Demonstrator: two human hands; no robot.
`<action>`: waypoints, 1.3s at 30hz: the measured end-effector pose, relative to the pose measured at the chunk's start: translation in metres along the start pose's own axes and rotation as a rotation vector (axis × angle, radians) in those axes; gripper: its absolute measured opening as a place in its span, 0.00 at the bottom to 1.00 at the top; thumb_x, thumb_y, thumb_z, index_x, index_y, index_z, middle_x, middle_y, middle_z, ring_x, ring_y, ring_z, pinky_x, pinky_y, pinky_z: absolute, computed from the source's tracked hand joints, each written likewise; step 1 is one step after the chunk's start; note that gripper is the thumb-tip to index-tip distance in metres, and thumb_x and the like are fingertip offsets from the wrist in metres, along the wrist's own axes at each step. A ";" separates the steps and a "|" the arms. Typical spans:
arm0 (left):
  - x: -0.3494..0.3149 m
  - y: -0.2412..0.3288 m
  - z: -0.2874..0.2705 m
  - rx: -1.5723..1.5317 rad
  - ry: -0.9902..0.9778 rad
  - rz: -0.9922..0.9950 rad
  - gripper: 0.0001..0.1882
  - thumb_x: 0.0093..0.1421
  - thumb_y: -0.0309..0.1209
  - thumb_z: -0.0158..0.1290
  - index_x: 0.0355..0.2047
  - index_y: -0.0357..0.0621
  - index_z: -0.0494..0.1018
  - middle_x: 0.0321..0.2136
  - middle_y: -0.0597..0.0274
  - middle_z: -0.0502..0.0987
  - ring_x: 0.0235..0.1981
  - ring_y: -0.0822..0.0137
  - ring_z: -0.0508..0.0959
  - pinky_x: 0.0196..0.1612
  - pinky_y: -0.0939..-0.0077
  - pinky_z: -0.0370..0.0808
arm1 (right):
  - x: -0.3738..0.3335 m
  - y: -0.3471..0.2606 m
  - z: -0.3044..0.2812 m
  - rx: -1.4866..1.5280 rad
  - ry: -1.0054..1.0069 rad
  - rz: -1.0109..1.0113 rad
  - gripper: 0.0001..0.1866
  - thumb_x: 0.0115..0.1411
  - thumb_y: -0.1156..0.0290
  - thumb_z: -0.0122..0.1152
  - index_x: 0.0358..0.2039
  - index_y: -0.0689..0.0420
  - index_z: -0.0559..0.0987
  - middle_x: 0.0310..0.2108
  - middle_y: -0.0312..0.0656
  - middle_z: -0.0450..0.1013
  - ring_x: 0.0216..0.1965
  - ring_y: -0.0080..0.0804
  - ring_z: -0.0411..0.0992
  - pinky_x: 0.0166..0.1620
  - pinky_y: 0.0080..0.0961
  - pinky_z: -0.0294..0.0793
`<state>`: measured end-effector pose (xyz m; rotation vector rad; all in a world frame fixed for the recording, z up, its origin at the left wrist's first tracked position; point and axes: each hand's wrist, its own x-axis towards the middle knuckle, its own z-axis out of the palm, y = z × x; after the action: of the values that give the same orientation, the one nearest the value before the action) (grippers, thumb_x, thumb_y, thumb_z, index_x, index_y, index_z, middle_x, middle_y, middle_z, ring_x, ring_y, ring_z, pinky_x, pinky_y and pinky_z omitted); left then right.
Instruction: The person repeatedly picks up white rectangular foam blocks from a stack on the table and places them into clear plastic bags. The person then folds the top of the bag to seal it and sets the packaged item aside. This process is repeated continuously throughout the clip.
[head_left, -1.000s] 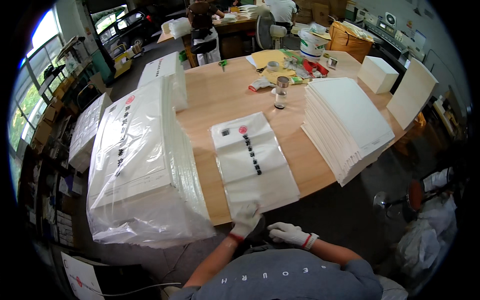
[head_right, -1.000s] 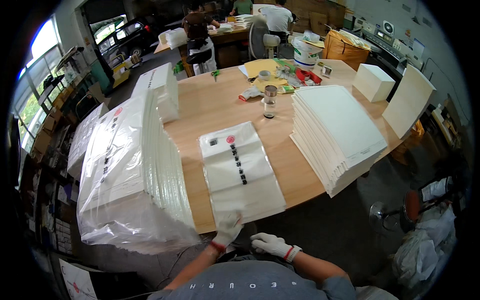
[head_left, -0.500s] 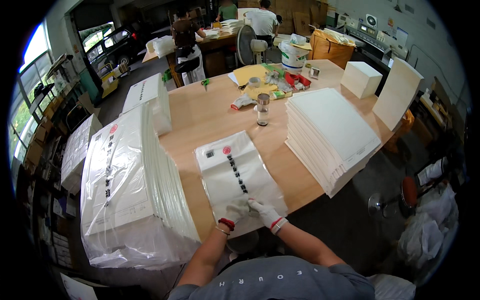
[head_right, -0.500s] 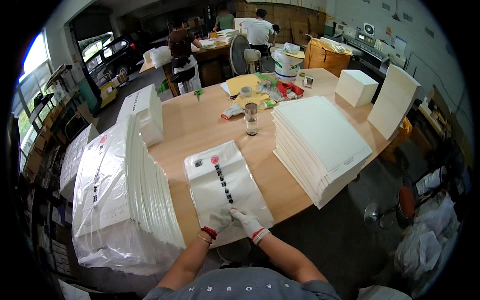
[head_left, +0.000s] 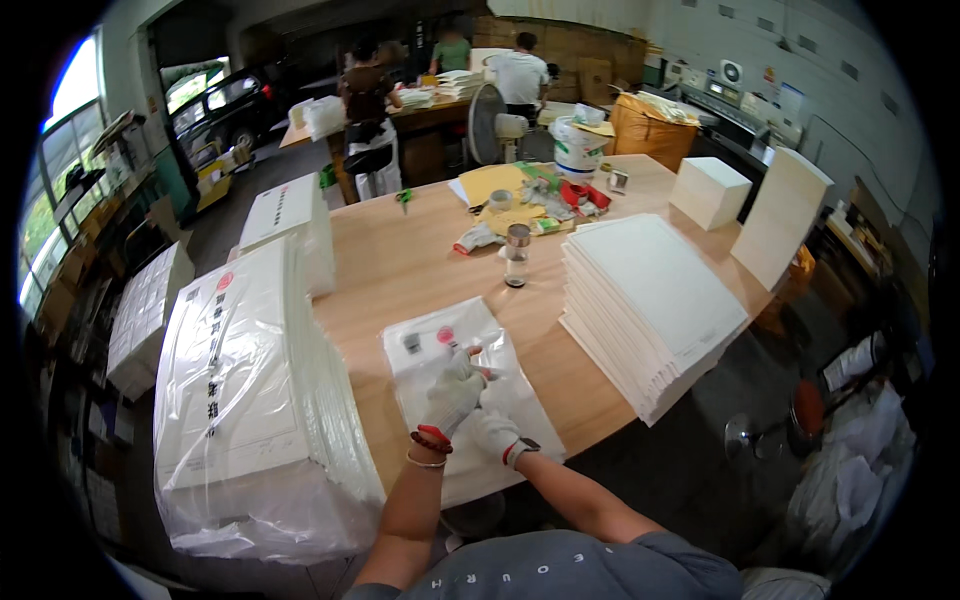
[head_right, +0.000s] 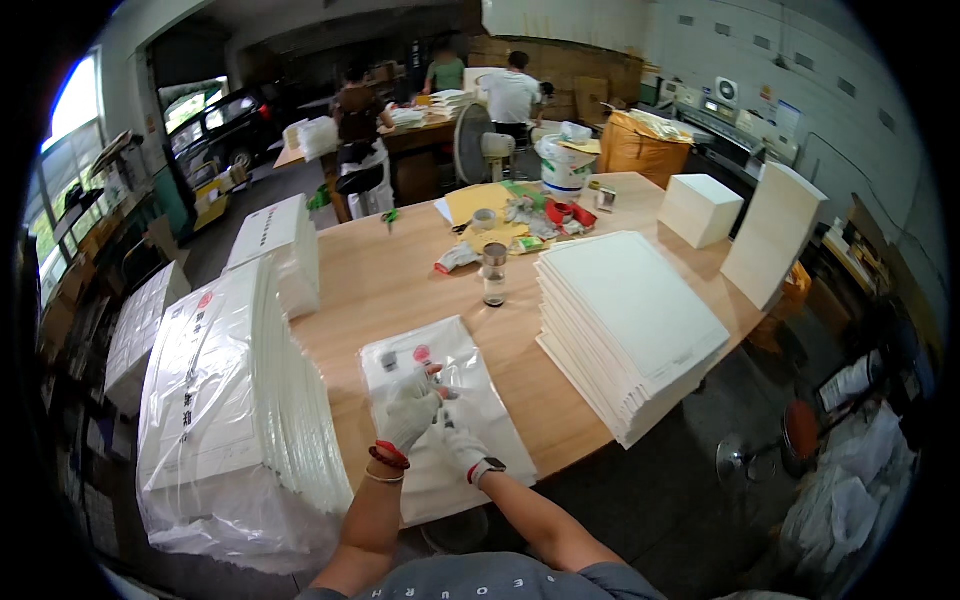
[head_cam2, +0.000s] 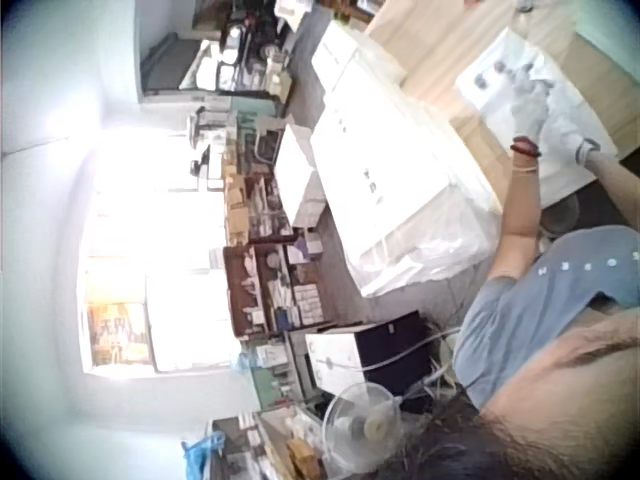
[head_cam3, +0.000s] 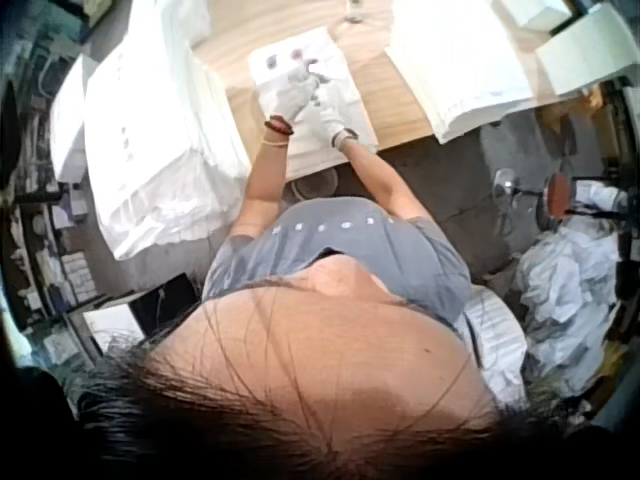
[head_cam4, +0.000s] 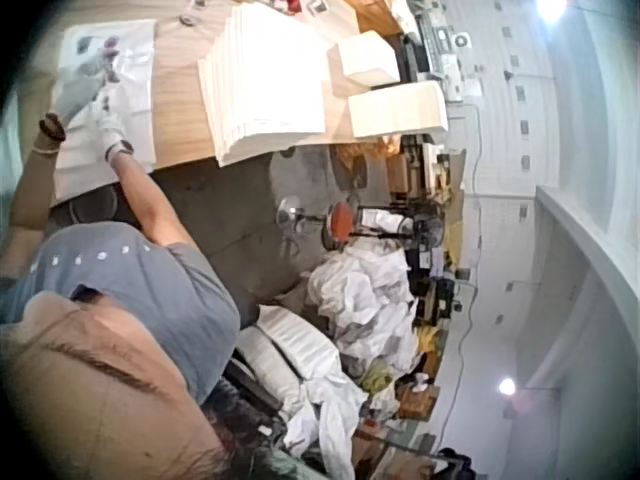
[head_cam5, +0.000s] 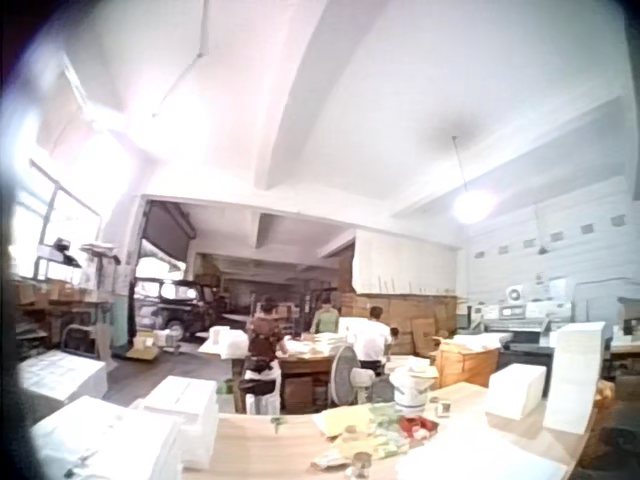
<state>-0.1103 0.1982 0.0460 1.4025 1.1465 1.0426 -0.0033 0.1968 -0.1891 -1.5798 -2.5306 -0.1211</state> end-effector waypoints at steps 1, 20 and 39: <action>0.000 -0.022 -0.005 0.088 0.043 0.068 0.19 0.57 0.28 0.45 0.49 0.39 0.64 0.30 0.59 0.79 0.22 0.70 0.74 0.25 0.73 0.69 | -0.010 -0.010 -0.046 -0.002 -0.082 -0.163 0.16 0.59 0.70 0.42 0.47 0.60 0.70 0.39 0.45 0.71 0.41 0.36 0.69 0.46 0.29 0.68; -0.106 0.060 0.086 -0.049 -0.368 0.193 0.18 0.58 0.24 0.50 0.49 0.38 0.64 0.37 0.62 0.74 0.38 0.70 0.75 0.43 0.73 0.72 | -0.129 0.237 -0.372 0.201 0.428 0.202 0.10 0.53 0.63 0.56 0.29 0.55 0.80 0.27 0.42 0.76 0.32 0.40 0.73 0.34 0.32 0.72; -0.187 -0.006 0.144 0.943 0.029 0.657 0.46 0.41 0.38 0.58 0.57 0.30 0.50 0.52 0.32 0.59 0.53 0.47 0.64 0.53 0.50 0.61 | -0.201 0.023 -0.211 1.144 0.585 0.593 0.21 0.56 0.73 0.50 0.50 0.66 0.65 0.40 0.45 0.71 0.40 0.32 0.71 0.44 0.27 0.70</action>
<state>-0.0030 -0.0101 0.0180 2.6412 1.2925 0.9752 0.1228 -0.0031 -0.0169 -1.3567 -1.1689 0.6862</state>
